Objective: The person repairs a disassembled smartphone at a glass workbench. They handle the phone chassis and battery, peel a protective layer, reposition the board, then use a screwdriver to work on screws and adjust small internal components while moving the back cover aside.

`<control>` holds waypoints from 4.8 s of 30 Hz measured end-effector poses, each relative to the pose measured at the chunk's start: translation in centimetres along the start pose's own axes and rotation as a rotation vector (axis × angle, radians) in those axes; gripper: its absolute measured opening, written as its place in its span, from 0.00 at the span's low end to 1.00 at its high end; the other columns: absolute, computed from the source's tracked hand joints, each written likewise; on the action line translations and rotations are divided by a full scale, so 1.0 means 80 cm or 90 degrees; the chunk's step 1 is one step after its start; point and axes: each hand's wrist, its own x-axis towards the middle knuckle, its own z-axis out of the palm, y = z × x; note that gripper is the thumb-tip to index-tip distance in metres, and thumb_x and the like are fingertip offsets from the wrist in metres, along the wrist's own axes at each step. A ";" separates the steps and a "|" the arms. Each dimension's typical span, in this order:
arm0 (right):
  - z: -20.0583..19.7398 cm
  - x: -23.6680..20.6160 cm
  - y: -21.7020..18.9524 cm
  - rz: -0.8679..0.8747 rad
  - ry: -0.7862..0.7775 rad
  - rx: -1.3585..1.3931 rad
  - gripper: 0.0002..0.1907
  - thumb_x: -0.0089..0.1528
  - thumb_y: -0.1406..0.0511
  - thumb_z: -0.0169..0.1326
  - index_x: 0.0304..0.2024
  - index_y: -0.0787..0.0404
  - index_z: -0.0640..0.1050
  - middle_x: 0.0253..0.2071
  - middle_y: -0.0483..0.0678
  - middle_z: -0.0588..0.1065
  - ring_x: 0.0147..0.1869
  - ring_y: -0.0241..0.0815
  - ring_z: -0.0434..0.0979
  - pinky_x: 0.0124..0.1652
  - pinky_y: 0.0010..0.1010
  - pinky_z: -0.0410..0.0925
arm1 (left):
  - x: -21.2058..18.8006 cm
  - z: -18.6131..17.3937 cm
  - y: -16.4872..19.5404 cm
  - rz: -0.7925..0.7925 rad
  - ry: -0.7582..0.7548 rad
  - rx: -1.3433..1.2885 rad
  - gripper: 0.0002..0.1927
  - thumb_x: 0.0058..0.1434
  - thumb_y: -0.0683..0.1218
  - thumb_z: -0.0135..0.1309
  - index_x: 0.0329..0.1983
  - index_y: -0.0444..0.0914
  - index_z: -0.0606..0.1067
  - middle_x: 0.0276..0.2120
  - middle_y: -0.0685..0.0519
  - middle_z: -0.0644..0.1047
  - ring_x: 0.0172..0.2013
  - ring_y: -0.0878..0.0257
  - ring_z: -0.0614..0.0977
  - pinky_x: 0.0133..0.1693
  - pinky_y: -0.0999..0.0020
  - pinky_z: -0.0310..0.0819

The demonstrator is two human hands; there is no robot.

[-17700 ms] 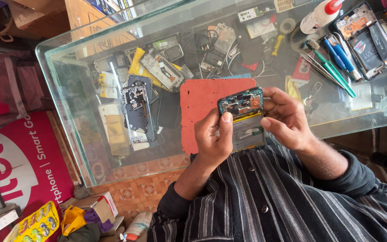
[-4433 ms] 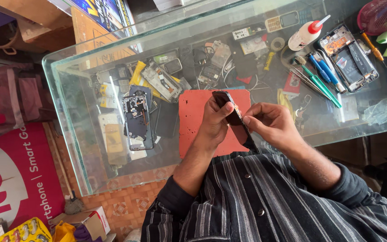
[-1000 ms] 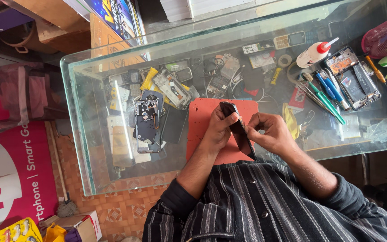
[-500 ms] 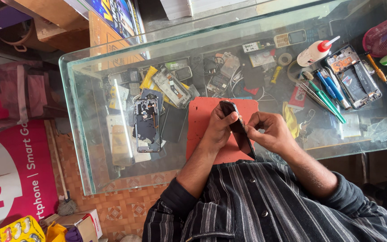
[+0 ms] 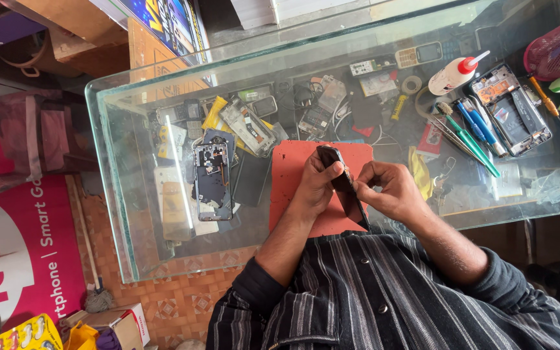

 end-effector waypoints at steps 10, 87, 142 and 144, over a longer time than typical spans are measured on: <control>0.000 -0.001 -0.002 0.000 -0.006 0.008 0.07 0.59 0.70 0.61 0.29 0.67 0.77 0.27 0.41 0.75 0.34 0.27 0.73 0.35 0.25 0.69 | 0.000 -0.003 -0.001 0.004 -0.016 -0.003 0.18 0.60 0.43 0.69 0.43 0.38 0.71 0.32 0.51 0.78 0.34 0.62 0.82 0.39 0.65 0.80; 0.003 0.002 -0.004 -0.509 -0.044 -0.610 0.23 0.59 0.75 0.54 0.58 0.68 0.76 0.67 0.55 0.70 0.76 0.54 0.65 0.72 0.48 0.59 | -0.153 -0.032 0.145 0.236 0.698 1.327 0.54 0.46 0.61 0.74 0.68 0.33 0.60 0.63 0.36 0.68 0.60 0.40 0.68 0.56 0.43 0.63; -0.035 -0.030 -0.082 -0.325 -0.147 -0.526 0.13 0.57 0.59 0.63 0.39 0.59 0.81 0.37 0.47 0.79 0.41 0.49 0.80 0.40 0.39 0.72 | -0.124 -0.014 0.078 0.435 -0.109 0.935 0.19 0.49 0.28 0.60 0.42 0.37 0.78 0.45 0.53 0.79 0.54 0.53 0.81 0.54 0.57 0.79; -0.019 -0.020 -0.074 -0.357 -0.128 -0.511 0.10 0.59 0.62 0.62 0.40 0.60 0.81 0.38 0.48 0.78 0.42 0.50 0.80 0.39 0.40 0.72 | -0.128 -0.015 0.074 0.428 -0.100 0.933 0.19 0.48 0.28 0.61 0.41 0.37 0.78 0.45 0.53 0.79 0.54 0.52 0.81 0.54 0.57 0.79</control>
